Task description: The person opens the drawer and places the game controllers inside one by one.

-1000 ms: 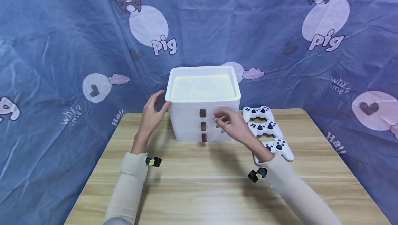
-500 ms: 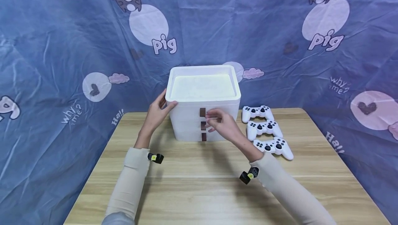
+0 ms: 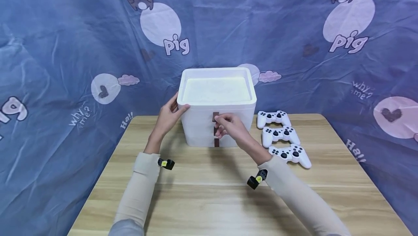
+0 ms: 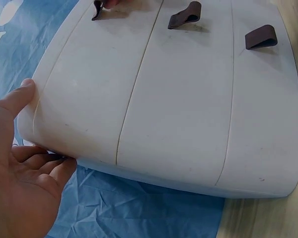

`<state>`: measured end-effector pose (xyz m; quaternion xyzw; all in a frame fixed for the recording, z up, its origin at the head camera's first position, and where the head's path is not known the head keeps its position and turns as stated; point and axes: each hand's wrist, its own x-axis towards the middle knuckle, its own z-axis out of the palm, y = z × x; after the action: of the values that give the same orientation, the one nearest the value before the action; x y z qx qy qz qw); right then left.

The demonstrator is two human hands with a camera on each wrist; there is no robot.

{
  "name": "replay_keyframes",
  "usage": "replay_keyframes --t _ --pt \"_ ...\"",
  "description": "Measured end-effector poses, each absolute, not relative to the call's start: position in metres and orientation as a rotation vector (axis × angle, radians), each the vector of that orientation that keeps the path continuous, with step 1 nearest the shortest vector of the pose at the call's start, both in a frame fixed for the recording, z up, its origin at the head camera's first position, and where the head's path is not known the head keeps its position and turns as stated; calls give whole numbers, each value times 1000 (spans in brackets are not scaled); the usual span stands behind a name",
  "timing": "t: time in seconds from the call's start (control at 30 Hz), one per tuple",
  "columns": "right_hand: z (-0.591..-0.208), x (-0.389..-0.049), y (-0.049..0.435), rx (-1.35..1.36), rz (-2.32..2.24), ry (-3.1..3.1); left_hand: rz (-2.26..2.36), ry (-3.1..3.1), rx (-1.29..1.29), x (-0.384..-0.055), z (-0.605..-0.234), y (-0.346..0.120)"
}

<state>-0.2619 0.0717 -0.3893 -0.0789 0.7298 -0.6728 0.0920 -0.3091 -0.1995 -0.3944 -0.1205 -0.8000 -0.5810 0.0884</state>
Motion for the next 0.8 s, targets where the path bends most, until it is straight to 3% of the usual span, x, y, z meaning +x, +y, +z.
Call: replay_keyframes --t 0.8 --pt "-394 -266 59 -125 -2130 2247 -1741 -2378 -365 -310 -392 -196"
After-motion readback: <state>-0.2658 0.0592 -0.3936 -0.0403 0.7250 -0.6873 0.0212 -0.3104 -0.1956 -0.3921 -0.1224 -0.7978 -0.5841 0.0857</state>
